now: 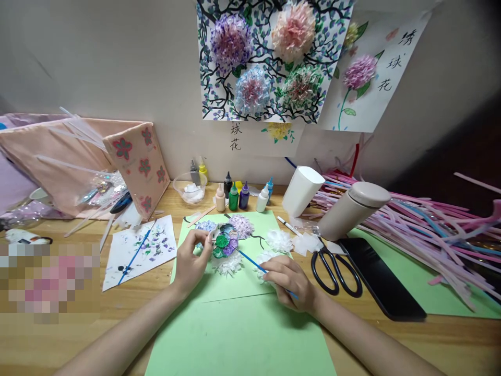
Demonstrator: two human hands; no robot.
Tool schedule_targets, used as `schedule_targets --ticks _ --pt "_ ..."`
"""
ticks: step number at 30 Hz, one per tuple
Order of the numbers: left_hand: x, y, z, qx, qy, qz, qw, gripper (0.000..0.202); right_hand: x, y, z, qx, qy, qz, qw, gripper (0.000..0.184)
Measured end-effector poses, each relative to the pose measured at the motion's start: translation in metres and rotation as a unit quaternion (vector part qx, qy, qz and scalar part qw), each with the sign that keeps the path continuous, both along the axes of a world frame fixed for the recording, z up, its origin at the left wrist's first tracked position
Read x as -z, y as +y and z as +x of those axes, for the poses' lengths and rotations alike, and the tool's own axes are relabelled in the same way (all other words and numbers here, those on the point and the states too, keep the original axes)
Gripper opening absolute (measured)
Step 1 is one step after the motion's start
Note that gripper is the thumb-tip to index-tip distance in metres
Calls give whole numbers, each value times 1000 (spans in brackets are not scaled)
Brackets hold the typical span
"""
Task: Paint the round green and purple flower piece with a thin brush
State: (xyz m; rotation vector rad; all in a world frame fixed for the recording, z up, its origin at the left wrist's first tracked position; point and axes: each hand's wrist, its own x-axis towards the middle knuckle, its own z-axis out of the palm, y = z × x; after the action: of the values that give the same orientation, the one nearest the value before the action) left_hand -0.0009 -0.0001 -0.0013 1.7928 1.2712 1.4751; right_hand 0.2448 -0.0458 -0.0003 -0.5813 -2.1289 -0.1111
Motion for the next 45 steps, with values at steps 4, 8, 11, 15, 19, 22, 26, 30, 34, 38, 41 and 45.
schedule_targets --ticks 4,8,11,15,19,22,26,30,34,38,41,45 --pt "0 0 0 2 7 9 1000 11 -1 0 1 10 23 4 1000 26" --pt "0 1 0 6 12 9 1000 8 -2 0 1 15 20 -6 1000 25" --pt "0 1 0 6 12 9 1000 9 -1 1 1 3 12 -11 1000 26" --pt "1 1 -1 5 11 15 1000 8 -2 1 1 15 30 3 999 25" --pt "1 1 -1 3 19 13 1000 5 -3 2 0 15 29 -12 999 26" --pt "1 1 -1 7 17 12 1000 5 -3 2 1 0 32 -11 999 28" --pt "1 1 -1 3 17 12 1000 6 -1 2 2 7 38 -14 999 30" --pt "1 1 -1 -2 21 11 1000 5 1 2 2 -7 24 -20 999 31" --pt "1 2 -1 2 15 15 1000 4 2 2 2 -11 36 -12 999 31" --pt "1 1 -1 3 16 12 1000 5 2 2 2 4 31 -26 999 30" --pt "0 1 -1 2 17 8 1000 6 1 2 2 -3 23 -29 999 29" --pt "0 1 0 5 18 9 1000 5 0 1 2 -1 28 -19 999 27"
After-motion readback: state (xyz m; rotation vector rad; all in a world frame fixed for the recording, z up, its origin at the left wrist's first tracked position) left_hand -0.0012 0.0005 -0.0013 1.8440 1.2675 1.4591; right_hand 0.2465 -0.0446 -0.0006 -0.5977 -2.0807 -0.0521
